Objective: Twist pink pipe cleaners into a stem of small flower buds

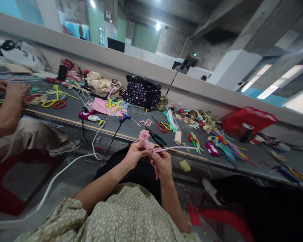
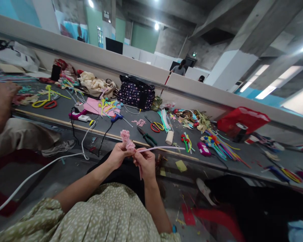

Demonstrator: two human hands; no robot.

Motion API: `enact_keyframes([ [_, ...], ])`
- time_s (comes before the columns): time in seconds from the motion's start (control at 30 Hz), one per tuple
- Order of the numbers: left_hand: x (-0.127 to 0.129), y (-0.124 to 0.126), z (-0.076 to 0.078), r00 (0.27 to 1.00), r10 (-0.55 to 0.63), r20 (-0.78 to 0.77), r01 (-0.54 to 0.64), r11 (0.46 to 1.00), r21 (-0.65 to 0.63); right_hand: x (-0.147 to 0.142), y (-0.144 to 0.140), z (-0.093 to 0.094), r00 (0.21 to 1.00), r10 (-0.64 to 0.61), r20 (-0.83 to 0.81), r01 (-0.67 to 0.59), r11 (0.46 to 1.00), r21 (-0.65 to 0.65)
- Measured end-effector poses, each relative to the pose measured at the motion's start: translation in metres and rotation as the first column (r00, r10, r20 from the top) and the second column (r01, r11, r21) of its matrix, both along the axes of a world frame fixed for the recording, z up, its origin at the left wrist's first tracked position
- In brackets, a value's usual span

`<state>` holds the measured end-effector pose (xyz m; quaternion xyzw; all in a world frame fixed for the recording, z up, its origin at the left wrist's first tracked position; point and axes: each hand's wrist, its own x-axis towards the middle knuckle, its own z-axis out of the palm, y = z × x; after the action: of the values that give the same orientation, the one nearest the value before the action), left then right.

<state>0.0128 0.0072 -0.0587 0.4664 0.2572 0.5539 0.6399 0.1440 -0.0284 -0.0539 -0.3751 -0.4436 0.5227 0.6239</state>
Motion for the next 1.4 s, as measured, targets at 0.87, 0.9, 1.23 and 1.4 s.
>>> enact_keyframes([
  [0.87, 0.006, -0.008, 0.011, 0.992, 0.091, 0.084, -0.087, 0.995, -0.053, -0.007, -0.013, 0.009, 0.762, -0.5, 0.41, 0.25, 0.813, 0.526],
  [0.9, 0.007, -0.009, 0.011, 0.994, 0.073, 0.086, -0.069, 0.996, -0.05, -0.007, -0.011, 0.007, 0.811, -0.454, 0.369, 0.267, 0.849, 0.456],
  [1.23, -0.002, -0.008, 0.011, 0.992, -0.127, 0.027, 0.126, 0.992, 0.031, -0.001, -0.003, 0.005, 0.989, 0.108, -0.106, -0.117, 0.99, -0.083],
  [1.4, -0.005, -0.005, 0.009, 0.996, -0.088, 0.025, 0.087, 0.996, 0.036, -0.001, -0.003, 0.005, 0.987, 0.108, -0.123, -0.12, 0.989, -0.092],
])
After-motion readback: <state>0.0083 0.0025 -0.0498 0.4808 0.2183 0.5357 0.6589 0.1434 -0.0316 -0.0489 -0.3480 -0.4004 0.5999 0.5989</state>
